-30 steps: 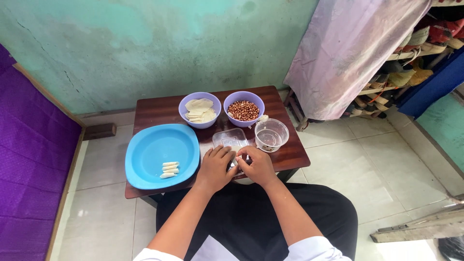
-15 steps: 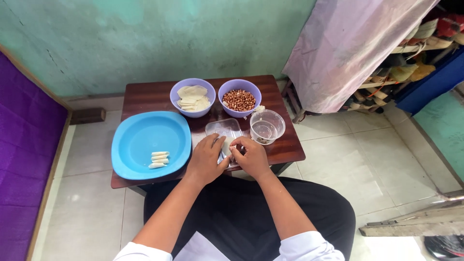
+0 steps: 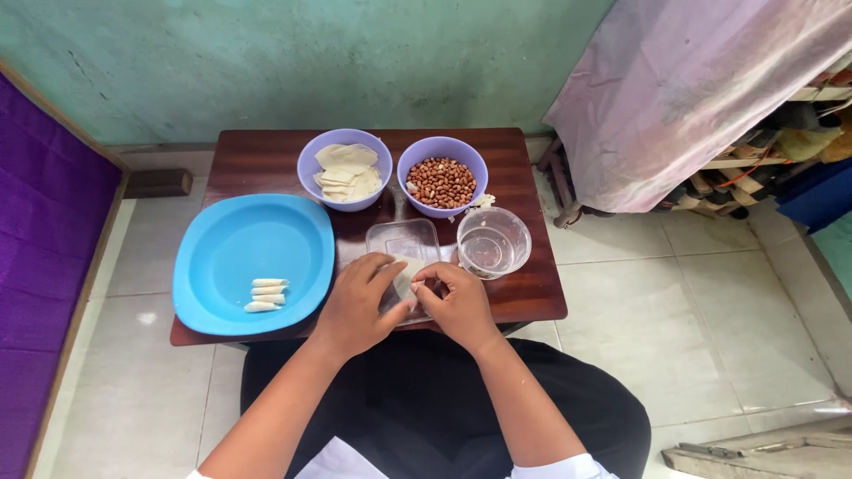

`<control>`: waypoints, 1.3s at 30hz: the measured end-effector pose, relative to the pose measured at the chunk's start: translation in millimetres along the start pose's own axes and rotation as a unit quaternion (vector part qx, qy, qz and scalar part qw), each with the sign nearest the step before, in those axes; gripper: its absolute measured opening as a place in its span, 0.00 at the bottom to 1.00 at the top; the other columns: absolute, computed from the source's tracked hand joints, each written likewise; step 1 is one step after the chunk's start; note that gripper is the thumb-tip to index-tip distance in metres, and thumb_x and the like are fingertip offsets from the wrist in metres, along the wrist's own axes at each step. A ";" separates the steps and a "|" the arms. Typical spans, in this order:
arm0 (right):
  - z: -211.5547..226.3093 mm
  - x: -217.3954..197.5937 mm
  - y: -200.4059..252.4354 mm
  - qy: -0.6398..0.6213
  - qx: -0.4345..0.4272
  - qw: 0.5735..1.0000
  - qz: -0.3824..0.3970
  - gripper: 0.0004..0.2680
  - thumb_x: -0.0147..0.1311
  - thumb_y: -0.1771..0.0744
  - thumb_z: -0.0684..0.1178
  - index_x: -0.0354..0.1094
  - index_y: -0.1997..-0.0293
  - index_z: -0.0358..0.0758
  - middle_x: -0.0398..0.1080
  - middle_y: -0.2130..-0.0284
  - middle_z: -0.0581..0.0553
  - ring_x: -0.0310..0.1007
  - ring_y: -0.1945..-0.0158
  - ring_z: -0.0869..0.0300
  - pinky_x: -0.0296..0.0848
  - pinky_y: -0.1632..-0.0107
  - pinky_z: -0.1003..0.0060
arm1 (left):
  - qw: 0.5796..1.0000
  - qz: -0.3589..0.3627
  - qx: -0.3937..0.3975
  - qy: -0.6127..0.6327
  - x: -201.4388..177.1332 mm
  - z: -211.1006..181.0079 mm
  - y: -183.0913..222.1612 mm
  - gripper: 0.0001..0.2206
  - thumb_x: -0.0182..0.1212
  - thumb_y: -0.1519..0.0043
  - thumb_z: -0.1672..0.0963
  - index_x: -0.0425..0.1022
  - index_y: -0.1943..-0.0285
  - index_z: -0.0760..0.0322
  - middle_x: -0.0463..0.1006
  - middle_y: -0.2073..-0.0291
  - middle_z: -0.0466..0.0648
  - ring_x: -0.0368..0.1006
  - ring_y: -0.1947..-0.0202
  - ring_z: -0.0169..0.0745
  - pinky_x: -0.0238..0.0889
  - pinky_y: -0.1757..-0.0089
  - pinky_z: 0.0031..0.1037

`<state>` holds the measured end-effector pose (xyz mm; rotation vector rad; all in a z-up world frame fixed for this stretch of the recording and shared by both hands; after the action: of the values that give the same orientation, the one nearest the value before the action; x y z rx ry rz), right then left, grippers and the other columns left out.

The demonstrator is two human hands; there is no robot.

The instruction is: Wrapping individual peanuts in small squares of dough to create nut rolls for processing.

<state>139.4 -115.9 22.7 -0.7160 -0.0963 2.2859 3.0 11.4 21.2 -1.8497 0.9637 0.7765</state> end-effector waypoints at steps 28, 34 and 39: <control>9.7 -9.7 -1.8 -0.069 -0.025 0.997 -0.012 0.04 0.66 0.39 0.43 0.79 0.65 0.46 0.72 0.81 0.48 0.65 0.81 0.60 0.67 0.76 0.69 | 0.991 -0.116 0.021 0.067 -1.7 3.2 -5.9 0.03 0.68 0.43 0.60 0.84 0.62 0.57 0.82 0.75 0.42 0.78 0.66 0.38 0.70 0.60 0.28; 4.2 -8.3 -1.1 -0.065 -0.028 0.997 -0.025 0.03 0.66 0.39 0.43 0.79 0.66 0.46 0.72 0.81 0.48 0.65 0.82 0.61 0.67 0.76 0.69 | 0.987 -0.127 0.033 0.091 -3.9 -1.9 -7.2 0.06 0.71 0.46 0.61 0.85 0.63 0.58 0.85 0.71 0.44 0.81 0.62 0.43 0.71 0.57 0.33; 3.9 -10.9 -1.5 -0.075 -0.041 0.995 -0.045 0.03 0.65 0.38 0.43 0.78 0.65 0.45 0.70 0.81 0.48 0.63 0.82 0.61 0.67 0.75 0.69 | 0.989 -0.104 0.025 0.100 -4.7 0.5 -5.5 0.12 0.69 0.49 0.65 0.86 0.61 0.58 0.86 0.68 0.44 0.81 0.59 0.46 0.71 0.54 0.36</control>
<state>144.6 -121.5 31.5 -0.5688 -0.2894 2.2567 5.3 14.9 27.1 -1.9734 0.8880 0.4435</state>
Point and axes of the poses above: each hand's wrist, its own y-axis away from the middle knuckle, its own x-axis out of the palm, z = x × y, the point moved 2 cm from there along -y, towards the middle knuckle
